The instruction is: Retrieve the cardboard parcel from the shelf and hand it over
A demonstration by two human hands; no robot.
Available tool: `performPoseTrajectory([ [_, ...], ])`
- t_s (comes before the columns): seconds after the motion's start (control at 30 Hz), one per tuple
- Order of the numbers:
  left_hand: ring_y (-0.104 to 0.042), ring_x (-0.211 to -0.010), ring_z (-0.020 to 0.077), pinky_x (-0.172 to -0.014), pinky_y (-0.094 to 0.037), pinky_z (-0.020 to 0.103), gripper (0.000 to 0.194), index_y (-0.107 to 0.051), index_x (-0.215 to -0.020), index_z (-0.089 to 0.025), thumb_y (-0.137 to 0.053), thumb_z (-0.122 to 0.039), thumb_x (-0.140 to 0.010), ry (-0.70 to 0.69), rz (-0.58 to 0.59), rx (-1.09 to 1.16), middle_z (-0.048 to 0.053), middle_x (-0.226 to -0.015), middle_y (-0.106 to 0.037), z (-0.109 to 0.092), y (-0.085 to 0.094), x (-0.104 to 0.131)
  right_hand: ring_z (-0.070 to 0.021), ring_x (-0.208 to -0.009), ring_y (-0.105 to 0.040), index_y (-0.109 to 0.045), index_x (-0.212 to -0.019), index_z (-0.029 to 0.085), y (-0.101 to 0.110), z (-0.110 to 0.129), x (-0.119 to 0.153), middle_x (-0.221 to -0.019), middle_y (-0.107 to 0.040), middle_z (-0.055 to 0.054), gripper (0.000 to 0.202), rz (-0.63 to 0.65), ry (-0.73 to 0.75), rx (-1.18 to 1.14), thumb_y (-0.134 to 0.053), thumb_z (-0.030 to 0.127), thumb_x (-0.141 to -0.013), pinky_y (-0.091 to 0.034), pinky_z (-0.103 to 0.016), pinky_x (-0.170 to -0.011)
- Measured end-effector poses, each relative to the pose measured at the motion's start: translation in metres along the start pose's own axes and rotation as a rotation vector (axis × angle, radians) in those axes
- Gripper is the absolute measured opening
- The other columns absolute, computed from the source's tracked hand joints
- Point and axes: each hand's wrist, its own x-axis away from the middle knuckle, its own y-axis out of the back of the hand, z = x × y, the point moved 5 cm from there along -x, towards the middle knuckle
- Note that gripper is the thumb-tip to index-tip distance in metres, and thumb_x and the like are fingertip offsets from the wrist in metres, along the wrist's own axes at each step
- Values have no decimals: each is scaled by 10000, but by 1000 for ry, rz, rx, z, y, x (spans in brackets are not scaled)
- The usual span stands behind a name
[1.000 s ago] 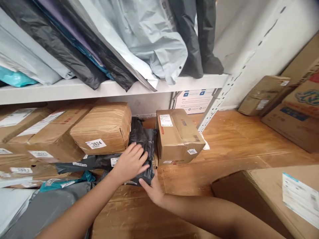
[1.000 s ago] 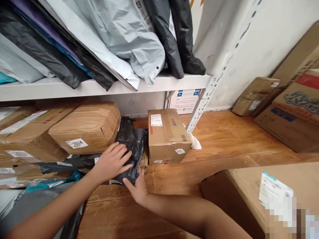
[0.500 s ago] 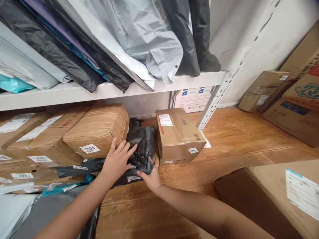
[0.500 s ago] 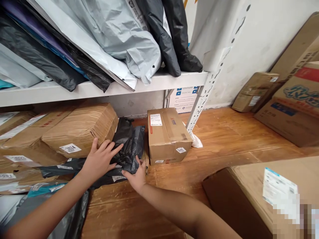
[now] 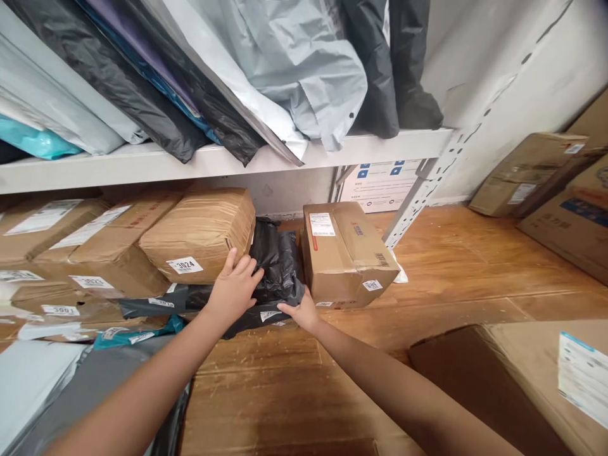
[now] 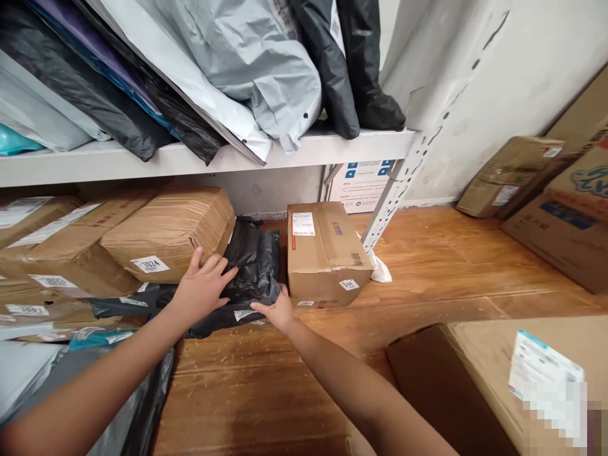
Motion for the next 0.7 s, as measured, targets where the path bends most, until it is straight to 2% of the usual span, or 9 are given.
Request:
performPoseTrajectory([
  [0.13, -495, -1302, 349, -1188, -266, 565, 803, -506, -1408, -150, -814, -359, -697, -82, 25, 13, 208, -1327, -605, -7, -12, 12, -325, -1164, -599, -557, -1282, 164, 2, -4, 12, -1258, -610, -158, 888, 46, 61, 18, -866, 459, -504, -429, -547, -1075],
  [0.2, -452, -1359, 353, -1195, -255, 554, 1014, -411, -1472, -180, -882, -382, -597, -75, 83, 46, 214, -1445, -521, -8, -22, 20, -340, -1220, -564, -500, -1340, 161, 1, -6, 19, -1318, -580, -173, 986, 103, 142, 60, -881, 455, -480, -404, -560, -1097],
  [0.27, -387, -1416, 351, -1196, -257, 544, 1156, -340, -1499, -217, -927, -272, -505, -51, 134, 47, 210, -1527, -417, -10, -34, 28, -356, -1258, -536, -510, -1331, 175, -2, -9, 25, -1346, -568, -167, 971, 142, 204, 105, -889, 417, -471, -379, -570, -1117],
  [0.33, -353, -1445, 308, -1182, -294, 519, 1045, -325, -1496, -272, -843, -114, -603, -20, 108, 8, 185, -1554, -369, -11, -44, 35, -365, -1261, -532, -544, -1293, 181, -5, -15, 31, -1328, -576, -159, 850, 107, 205, 129, -864, 372, -529, -373, -573, -1122],
  [0.43, -402, -1420, 231, -1136, -367, 480, 800, -308, -1485, -335, -549, 15, -807, 21, -32, -15, 140, -1538, -394, -8, -52, 42, -356, -1233, -554, -536, -1289, 153, -13, -22, 35, -1282, -583, -183, 687, -10, 163, 150, -775, 307, -663, -409, -567, -1096],
  [0.53, -454, -1383, 203, -1129, -372, 471, 825, -122, -1506, -367, -413, 40, -849, 15, -132, 41, 116, -1527, -404, -2, -54, 45, -348, -1281, -520, -514, -1314, 119, -25, -21, 35, -1329, -550, -222, 636, -47, 159, 168, -715, 256, -726, -400, -544, -1116],
  [0.6, -481, -1361, 192, -1160, -327, 478, 857, -10, -1503, -371, -371, 56, -854, -8, -169, 60, 108, -1514, -426, 3, -55, 43, -361, -1321, -479, -507, -1327, 106, -31, -21, 33, -1361, -529, -234, 656, -30, 135, 193, -717, 237, -719, -363, -551, -1144],
  [0.7, -516, -1331, 195, -1213, -208, 501, 859, 26, -1506, -359, -376, 49, -866, -34, -231, 57, 128, -1487, -466, 7, -59, 39, -361, -1326, -476, -491, -1353, 127, -35, -23, 27, -1370, -538, -216, 719, 5, 82, 231, -743, 209, -685, -347, -554, -1154],
])
